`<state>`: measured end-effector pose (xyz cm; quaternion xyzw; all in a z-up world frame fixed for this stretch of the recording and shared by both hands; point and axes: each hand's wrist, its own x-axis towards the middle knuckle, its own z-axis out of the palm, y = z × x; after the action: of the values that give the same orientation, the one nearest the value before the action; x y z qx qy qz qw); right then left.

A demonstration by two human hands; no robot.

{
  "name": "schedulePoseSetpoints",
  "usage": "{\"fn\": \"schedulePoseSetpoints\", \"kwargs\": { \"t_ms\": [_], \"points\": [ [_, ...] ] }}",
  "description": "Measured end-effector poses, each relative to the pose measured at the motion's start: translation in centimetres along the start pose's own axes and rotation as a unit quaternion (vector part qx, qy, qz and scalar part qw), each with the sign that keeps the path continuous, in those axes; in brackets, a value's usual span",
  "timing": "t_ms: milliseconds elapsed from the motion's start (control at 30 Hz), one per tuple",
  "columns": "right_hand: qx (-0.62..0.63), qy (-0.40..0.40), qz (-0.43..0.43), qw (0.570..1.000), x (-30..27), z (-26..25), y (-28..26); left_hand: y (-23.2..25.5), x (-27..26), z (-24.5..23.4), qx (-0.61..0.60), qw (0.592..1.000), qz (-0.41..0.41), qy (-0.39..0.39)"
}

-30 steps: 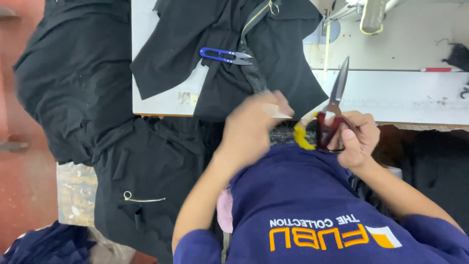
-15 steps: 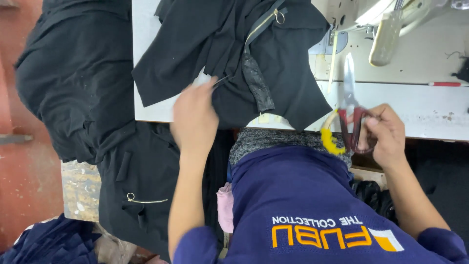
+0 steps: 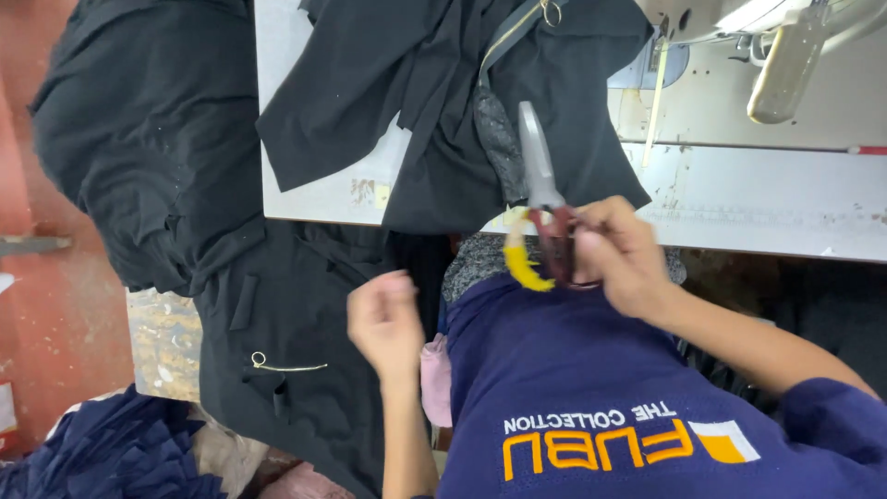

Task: The person uses scissors to trim a black fabric strip and then cuts a slit into a black garment. They also use a seam ripper to remove stitches from the garment's seam. The person handles the fabric and garment on a white work table.

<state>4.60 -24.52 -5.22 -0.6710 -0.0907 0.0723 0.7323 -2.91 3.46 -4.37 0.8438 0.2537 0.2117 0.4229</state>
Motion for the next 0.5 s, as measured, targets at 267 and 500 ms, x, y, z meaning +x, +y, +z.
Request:
{"fn": "schedulePoseSetpoints", "kwargs": {
  "t_ms": [267,500],
  "points": [
    [-0.130,-0.002,-0.123,0.984,3.0,2.8,-2.8,8.6,2.5,7.3,-0.196,0.944,0.125,-0.235],
    [-0.141,-0.036,-0.180,0.973,6.5,3.7,-5.3,10.2,6.9,10.3,-0.201,0.940,0.051,-0.272]
  ]
}}
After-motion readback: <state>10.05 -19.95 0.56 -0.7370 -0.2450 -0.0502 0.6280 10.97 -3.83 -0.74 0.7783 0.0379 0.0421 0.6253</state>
